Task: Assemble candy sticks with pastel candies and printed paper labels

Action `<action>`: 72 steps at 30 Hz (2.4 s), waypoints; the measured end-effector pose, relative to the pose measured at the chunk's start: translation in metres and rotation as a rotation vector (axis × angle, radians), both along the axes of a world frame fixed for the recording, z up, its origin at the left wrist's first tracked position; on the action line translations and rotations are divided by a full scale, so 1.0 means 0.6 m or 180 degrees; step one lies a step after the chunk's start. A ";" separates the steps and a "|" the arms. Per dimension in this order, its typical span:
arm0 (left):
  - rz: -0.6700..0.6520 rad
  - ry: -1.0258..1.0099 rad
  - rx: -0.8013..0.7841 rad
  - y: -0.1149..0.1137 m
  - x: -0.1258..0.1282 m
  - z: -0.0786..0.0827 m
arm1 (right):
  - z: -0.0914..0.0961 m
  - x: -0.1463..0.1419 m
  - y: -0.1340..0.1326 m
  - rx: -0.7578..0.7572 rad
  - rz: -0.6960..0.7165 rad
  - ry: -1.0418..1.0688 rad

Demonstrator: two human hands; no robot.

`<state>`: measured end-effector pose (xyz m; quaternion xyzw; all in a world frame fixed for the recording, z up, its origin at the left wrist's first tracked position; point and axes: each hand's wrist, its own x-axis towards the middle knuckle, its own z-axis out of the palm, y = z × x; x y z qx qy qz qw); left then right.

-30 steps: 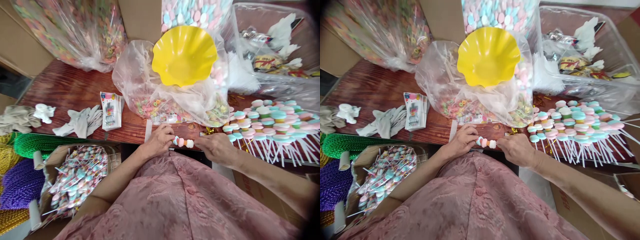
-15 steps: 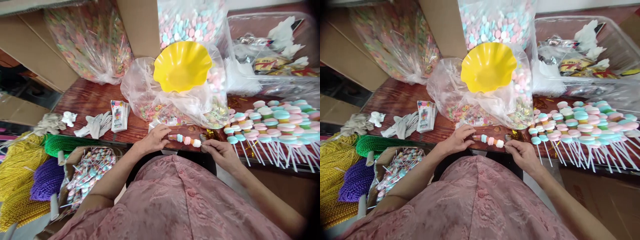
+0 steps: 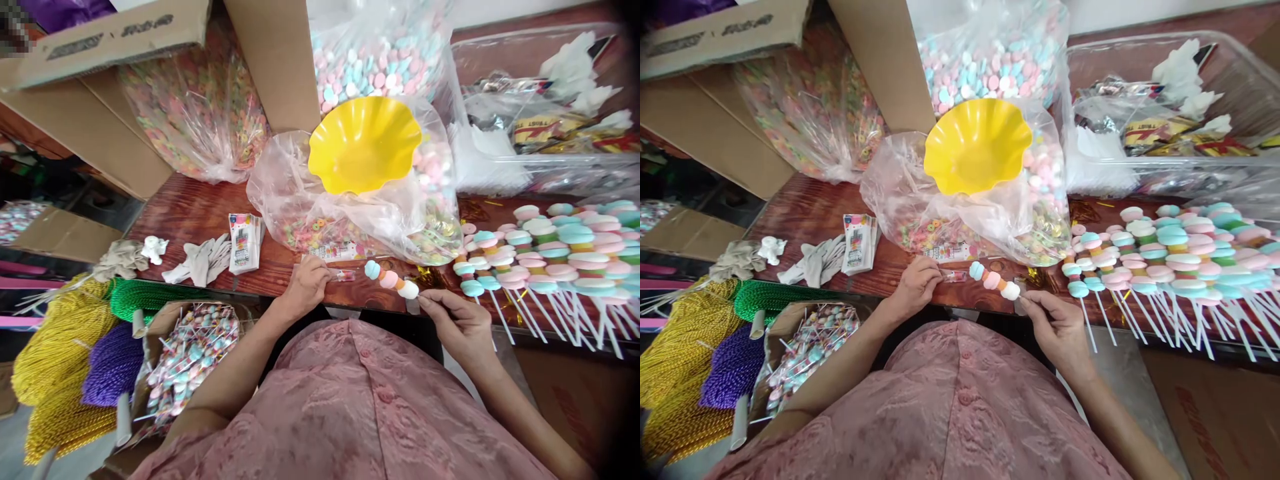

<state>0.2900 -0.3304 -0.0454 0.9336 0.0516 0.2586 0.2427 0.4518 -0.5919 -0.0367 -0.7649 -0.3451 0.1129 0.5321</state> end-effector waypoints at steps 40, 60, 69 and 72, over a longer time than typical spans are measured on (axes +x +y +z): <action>-0.0709 0.0206 -0.1293 0.013 -0.004 0.022 | 0.031 0.048 0.050 -0.0943 0.1267 -0.2401; -0.1361 0.1260 -0.1399 0.004 0.027 0.071 | 0.089 0.048 0.065 -0.0188 0.1308 -0.3512; -0.1027 0.1599 -0.2008 -0.044 0.034 0.053 | 0.088 0.020 0.084 -0.0328 0.1460 -0.2854; -0.0691 0.1390 -0.1702 -0.042 0.036 0.055 | 0.067 0.023 0.086 -0.0437 0.1561 -0.1624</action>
